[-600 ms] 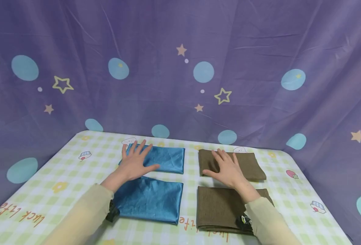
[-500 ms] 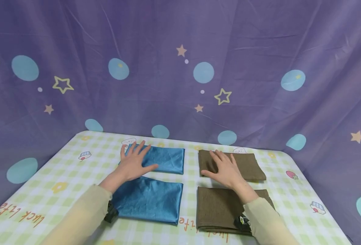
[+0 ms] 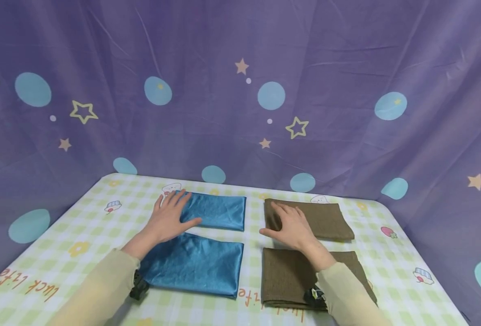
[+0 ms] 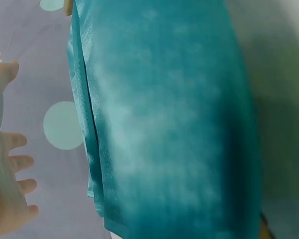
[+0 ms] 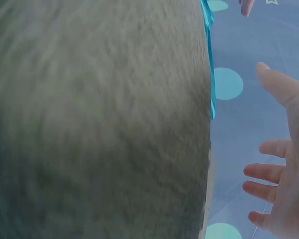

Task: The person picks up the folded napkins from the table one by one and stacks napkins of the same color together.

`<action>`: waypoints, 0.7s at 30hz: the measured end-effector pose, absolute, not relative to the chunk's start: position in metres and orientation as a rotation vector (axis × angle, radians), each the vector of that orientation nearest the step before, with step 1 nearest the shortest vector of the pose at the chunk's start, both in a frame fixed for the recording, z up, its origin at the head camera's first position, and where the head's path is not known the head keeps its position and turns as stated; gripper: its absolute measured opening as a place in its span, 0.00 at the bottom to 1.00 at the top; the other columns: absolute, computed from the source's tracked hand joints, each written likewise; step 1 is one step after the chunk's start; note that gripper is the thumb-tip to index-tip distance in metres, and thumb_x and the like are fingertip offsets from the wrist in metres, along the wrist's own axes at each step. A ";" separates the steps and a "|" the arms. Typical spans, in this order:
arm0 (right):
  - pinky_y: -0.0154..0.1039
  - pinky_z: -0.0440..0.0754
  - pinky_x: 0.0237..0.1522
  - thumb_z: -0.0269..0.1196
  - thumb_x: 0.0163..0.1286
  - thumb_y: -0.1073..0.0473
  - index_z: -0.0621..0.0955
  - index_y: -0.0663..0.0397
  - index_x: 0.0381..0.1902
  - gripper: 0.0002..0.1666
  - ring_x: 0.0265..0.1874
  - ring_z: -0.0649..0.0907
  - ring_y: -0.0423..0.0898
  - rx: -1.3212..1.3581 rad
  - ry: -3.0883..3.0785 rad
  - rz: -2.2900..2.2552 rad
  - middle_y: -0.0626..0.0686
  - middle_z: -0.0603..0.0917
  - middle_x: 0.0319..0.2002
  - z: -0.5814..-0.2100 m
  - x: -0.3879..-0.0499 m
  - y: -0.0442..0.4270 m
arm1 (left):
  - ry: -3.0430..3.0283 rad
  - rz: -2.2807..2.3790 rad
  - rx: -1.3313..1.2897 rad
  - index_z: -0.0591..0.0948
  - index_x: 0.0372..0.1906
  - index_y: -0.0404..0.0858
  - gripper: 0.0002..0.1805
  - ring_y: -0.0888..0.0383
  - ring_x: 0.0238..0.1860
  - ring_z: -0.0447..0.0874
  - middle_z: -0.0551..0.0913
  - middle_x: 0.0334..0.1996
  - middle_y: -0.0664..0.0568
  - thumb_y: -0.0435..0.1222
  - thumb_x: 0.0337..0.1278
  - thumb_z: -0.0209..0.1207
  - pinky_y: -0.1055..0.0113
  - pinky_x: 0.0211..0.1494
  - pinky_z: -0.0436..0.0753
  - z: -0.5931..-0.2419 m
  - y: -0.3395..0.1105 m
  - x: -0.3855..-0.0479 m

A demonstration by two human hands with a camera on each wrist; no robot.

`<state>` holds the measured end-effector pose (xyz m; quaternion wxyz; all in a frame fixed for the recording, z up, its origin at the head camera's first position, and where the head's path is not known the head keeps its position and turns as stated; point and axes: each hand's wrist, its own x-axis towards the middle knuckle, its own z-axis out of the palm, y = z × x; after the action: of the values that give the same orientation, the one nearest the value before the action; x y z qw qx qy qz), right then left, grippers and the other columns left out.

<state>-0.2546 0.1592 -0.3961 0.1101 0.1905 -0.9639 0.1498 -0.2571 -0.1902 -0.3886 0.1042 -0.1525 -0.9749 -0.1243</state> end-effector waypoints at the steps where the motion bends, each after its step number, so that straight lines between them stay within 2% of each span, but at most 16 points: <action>1: 0.57 0.57 0.63 0.57 0.50 0.25 0.63 0.51 0.66 0.53 0.61 0.67 0.56 0.563 -2.835 0.447 0.57 0.69 0.62 -0.396 -0.254 0.157 | -2.866 -0.373 -0.454 0.57 0.68 0.39 0.49 0.39 0.68 0.46 0.54 0.68 0.41 0.67 0.48 0.49 0.40 0.66 0.44 -0.389 -0.191 -0.257; 7: 0.55 0.67 0.57 0.60 0.51 0.30 0.68 0.54 0.63 0.48 0.57 0.72 0.56 0.576 -2.857 0.498 0.57 0.73 0.57 -0.394 -0.249 0.146 | -2.831 -0.409 -0.465 0.60 0.66 0.35 0.45 0.38 0.67 0.50 0.58 0.66 0.38 0.61 0.51 0.53 0.41 0.64 0.51 -0.389 -0.197 -0.253; 13: 0.53 0.71 0.53 0.64 0.51 0.35 0.73 0.53 0.59 0.42 0.54 0.75 0.54 0.546 -2.909 0.639 0.56 0.76 0.55 -0.395 -0.245 0.135 | -2.828 -0.483 -0.458 0.60 0.66 0.32 0.42 0.37 0.64 0.56 0.61 0.63 0.34 0.54 0.53 0.57 0.40 0.61 0.57 -0.389 -0.202 -0.250; 21: 0.46 0.77 0.40 0.65 0.55 0.45 0.76 0.56 0.52 0.31 0.41 0.81 0.50 0.587 -2.917 0.871 0.54 0.81 0.44 -0.402 -0.237 0.122 | -2.841 -0.573 -0.407 0.63 0.63 0.30 0.36 0.35 0.60 0.61 0.64 0.60 0.32 0.45 0.53 0.59 0.40 0.57 0.63 -0.389 -0.211 -0.242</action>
<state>-0.2372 0.1223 -0.4021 0.0208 0.1892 -0.9407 0.2808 -0.2418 -0.2110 -0.3892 0.1071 -0.1382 -0.9652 -0.1945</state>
